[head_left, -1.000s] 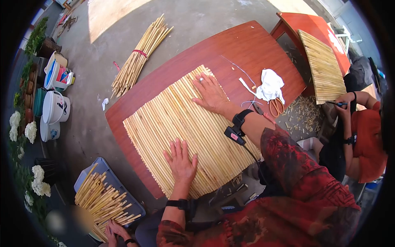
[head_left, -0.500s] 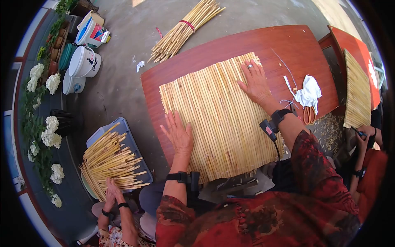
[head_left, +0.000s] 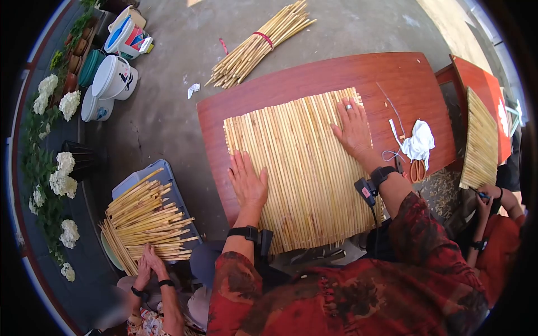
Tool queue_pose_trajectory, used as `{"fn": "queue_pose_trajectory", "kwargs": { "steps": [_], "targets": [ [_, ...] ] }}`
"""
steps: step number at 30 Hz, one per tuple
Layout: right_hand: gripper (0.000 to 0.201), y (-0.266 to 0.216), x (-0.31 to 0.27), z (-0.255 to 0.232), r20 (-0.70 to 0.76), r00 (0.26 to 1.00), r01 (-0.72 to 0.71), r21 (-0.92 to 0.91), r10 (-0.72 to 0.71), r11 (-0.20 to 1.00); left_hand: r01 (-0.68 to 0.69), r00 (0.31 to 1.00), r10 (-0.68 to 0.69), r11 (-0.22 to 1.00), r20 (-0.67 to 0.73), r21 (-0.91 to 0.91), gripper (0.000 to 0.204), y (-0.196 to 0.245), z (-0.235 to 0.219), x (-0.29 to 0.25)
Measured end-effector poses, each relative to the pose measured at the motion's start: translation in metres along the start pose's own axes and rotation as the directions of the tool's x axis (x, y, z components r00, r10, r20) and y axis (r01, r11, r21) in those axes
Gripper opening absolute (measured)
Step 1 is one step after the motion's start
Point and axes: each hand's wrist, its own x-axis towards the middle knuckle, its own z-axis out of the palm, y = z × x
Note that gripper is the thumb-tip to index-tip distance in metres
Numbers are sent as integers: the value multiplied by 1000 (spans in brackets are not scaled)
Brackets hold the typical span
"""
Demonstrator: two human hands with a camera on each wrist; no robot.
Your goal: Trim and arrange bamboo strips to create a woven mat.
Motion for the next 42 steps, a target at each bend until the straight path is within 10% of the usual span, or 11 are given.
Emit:
{"fn": "queue_pose_trajectory", "kwargs": {
  "steps": [42],
  "targets": [
    [59,-15,-21,28,-106,992,-73,-20,70,997,-79,994,75,996,-75,-50,63,-12,7,4]
  ]
}}
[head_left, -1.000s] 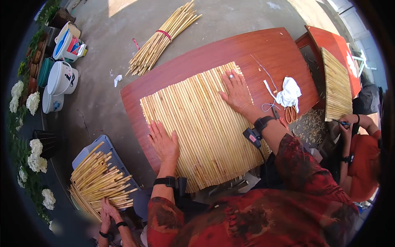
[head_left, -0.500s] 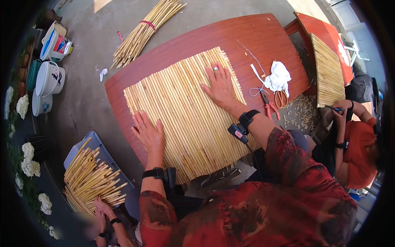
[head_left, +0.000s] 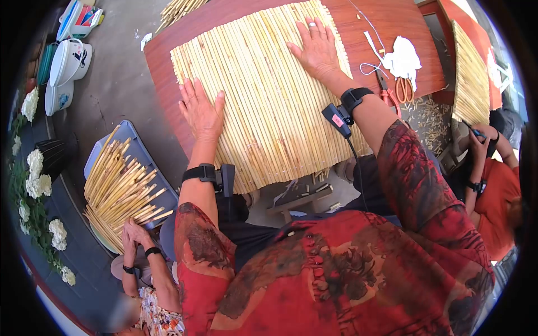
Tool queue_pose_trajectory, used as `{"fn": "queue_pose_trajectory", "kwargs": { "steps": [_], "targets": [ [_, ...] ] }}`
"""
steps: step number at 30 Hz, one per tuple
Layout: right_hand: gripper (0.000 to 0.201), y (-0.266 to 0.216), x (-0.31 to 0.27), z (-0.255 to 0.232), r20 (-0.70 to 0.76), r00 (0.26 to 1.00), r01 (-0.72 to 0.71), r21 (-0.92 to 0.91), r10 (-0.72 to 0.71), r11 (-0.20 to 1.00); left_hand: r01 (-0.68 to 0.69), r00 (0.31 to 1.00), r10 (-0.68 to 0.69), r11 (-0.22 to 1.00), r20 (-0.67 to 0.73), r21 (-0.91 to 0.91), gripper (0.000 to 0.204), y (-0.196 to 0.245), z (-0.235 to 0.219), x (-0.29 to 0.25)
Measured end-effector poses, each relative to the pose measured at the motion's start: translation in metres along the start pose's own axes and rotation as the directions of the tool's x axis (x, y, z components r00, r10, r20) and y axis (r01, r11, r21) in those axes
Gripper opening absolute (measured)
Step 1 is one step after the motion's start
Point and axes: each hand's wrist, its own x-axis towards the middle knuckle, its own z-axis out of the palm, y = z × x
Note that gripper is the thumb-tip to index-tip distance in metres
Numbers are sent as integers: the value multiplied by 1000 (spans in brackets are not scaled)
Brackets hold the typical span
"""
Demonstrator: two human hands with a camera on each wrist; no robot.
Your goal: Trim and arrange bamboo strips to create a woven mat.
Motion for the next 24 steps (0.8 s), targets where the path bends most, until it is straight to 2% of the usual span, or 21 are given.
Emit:
{"fn": "queue_pose_trajectory", "kwargs": {
  "steps": [1,2,4,6,7,8,10,11,12,15,16,17,18,19,20,21,24],
  "targets": [
    [59,1,0,1,-11,1000,9,1,-9,1000,32,995,-25,997,94,-72,62,-3,-7,0],
    [58,2,0,2,-22,1000,18,1,-18,1000,41,996,-36,997,82,-61,62,-4,-16,-2],
    [58,6,2,4,-70,997,44,23,-42,999,111,977,-91,990,194,-92,59,-6,-31,-4],
    [58,10,4,1,7,1000,5,196,-7,981,101,981,-77,986,176,-131,54,-12,-40,-16],
    [56,13,8,-1,-10,1000,-8,296,12,955,102,983,-71,978,166,-183,51,-15,-45,-24],
    [56,13,8,-6,-19,1000,-5,295,11,955,101,986,-66,966,153,-238,49,-17,-51,-29],
    [52,13,5,-23,-164,985,18,444,62,896,125,987,-96,964,131,-234,48,-28,-57,-40],
    [49,4,-5,-34,-203,979,62,376,17,925,150,985,-123,961,123,-233,47,-29,-57,-45],
    [48,-6,-16,-42,-177,983,109,351,-48,930,132,987,-106,961,118,-243,47,-25,-57,-49],
    [48,-40,-49,-45,-46,977,213,272,-208,938,49,994,-38,993,99,-106,50,-2,-52,-59],
    [50,-46,-58,-47,-17,973,224,283,-229,933,30,995,-19,993,96,-114,50,7,-48,-62],
    [52,-51,-66,-46,44,972,213,269,-233,939,-18,991,22,999,130,-37,51,16,-42,-66],
    [52,-52,-74,-43,42,976,195,250,-212,948,-73,984,66,997,167,34,53,24,-34,-69],
    [53,-52,-80,-39,59,967,228,226,-247,947,-102,981,98,995,164,16,53,30,-25,-73],
    [54,-50,-82,-38,77,956,262,201,-282,944,-77,985,68,996,159,49,55,34,-13,-78],
    [54,-51,-81,-38,76,963,242,176,-258,954,-50,987,36,995,154,84,56,40,-10,-80],
    [55,-49,-84,-37,85,966,222,221,-246,950,-73,990,57,990,129,118,59,40,-5,-81]
  ]
}}
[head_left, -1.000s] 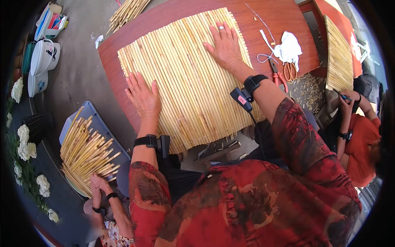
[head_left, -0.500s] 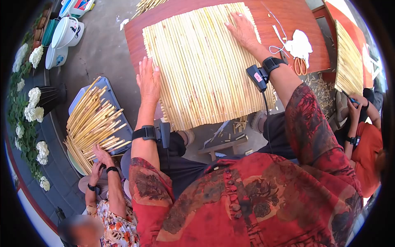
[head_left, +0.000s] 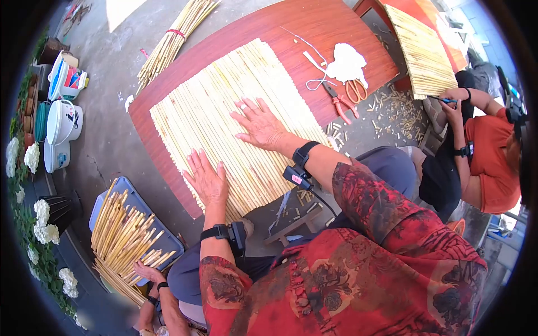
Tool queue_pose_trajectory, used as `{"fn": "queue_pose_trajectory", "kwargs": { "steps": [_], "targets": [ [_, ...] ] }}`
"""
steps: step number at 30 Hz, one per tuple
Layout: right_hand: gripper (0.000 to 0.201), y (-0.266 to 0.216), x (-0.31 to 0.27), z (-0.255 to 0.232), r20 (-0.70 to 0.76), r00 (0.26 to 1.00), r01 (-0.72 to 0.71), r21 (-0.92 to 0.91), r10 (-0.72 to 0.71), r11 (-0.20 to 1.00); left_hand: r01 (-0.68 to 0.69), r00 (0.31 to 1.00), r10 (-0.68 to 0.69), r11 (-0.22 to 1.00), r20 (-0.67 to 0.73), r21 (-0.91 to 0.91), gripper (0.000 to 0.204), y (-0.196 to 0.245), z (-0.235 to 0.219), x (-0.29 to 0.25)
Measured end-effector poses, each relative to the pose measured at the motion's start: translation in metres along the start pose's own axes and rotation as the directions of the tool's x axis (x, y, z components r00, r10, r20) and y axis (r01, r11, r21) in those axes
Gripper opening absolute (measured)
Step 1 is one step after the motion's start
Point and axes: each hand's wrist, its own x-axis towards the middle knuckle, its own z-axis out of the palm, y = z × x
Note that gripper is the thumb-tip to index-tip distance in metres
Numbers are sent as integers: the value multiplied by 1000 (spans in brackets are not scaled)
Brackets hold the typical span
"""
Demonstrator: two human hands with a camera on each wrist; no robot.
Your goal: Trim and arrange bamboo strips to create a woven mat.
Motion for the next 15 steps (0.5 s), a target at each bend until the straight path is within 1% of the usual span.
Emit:
{"fn": "queue_pose_trajectory", "kwargs": {
  "steps": [2,3,6,8,10,12,15],
  "targets": [
    [57,-1,2,0,-18,1000,7,14,-7,1000,-8,1000,8,1000,-10,-5,59,0,1,-1],
    [56,-1,2,0,-53,998,15,-2,-16,1000,-1,1000,0,1000,-17,-1,59,-1,1,0],
    [56,-2,0,-3,-41,999,7,13,-7,1000,0,1000,0,1000,-11,1,59,0,1,0],
    [56,-2,0,-5,-55,998,6,-8,-6,1000,-12,1000,12,1000,-28,5,59,0,1,0],
    [57,-3,0,-9,-37,999,-2,38,3,999,-16,999,17,1000,-28,22,59,-1,1,-1],
    [57,-2,0,-8,-43,999,-2,24,3,1000,-20,999,21,1000,-42,12,58,1,-1,0],
    [57,-3,0,-9,15,1000,-7,7,7,1000,-11,999,10,1000,-31,-3,58,1,0,-1]
  ]
}}
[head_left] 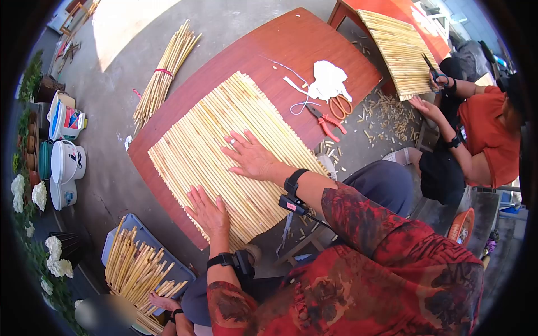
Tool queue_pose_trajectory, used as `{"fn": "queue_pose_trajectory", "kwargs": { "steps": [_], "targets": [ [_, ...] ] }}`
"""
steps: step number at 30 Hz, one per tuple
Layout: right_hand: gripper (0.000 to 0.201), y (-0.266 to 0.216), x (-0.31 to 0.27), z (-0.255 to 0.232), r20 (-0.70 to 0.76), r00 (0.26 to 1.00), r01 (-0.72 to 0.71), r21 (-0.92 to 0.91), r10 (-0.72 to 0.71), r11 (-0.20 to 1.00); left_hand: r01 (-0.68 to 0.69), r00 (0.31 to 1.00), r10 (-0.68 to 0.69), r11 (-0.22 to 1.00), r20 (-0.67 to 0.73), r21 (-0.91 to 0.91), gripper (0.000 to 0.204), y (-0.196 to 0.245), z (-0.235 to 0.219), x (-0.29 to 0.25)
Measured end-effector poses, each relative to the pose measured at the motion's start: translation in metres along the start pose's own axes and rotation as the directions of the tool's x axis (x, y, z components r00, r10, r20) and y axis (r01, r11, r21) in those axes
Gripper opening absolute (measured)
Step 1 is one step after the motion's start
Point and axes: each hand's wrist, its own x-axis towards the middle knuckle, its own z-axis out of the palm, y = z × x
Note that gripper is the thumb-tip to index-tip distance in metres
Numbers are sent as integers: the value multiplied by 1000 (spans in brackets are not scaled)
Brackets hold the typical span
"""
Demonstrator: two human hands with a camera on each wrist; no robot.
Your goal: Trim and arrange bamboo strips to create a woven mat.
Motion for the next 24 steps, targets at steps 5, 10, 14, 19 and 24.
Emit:
{"fn": "queue_pose_trajectory", "kwargs": {
  "steps": [5,10,14,19,24],
  "targets": [
    [56,0,0,-1,-46,999,6,3,-6,1000,-18,1000,18,1000,-16,7,59,-2,1,-2],
    [57,-1,1,0,18,1000,-2,12,2,1000,-1,1000,1,1000,6,-7,61,0,-3,-1],
    [57,-1,0,1,12,1000,-3,38,2,999,-11,1000,11,999,1,-42,63,-1,-3,-2],
    [57,-1,1,0,37,999,-4,16,3,1000,-16,1000,16,998,0,-60,64,-2,-2,-2],
    [57,1,1,0,10,1000,6,90,-6,996,-19,999,17,999,-37,-49,61,-2,0,-2]
  ]
}}
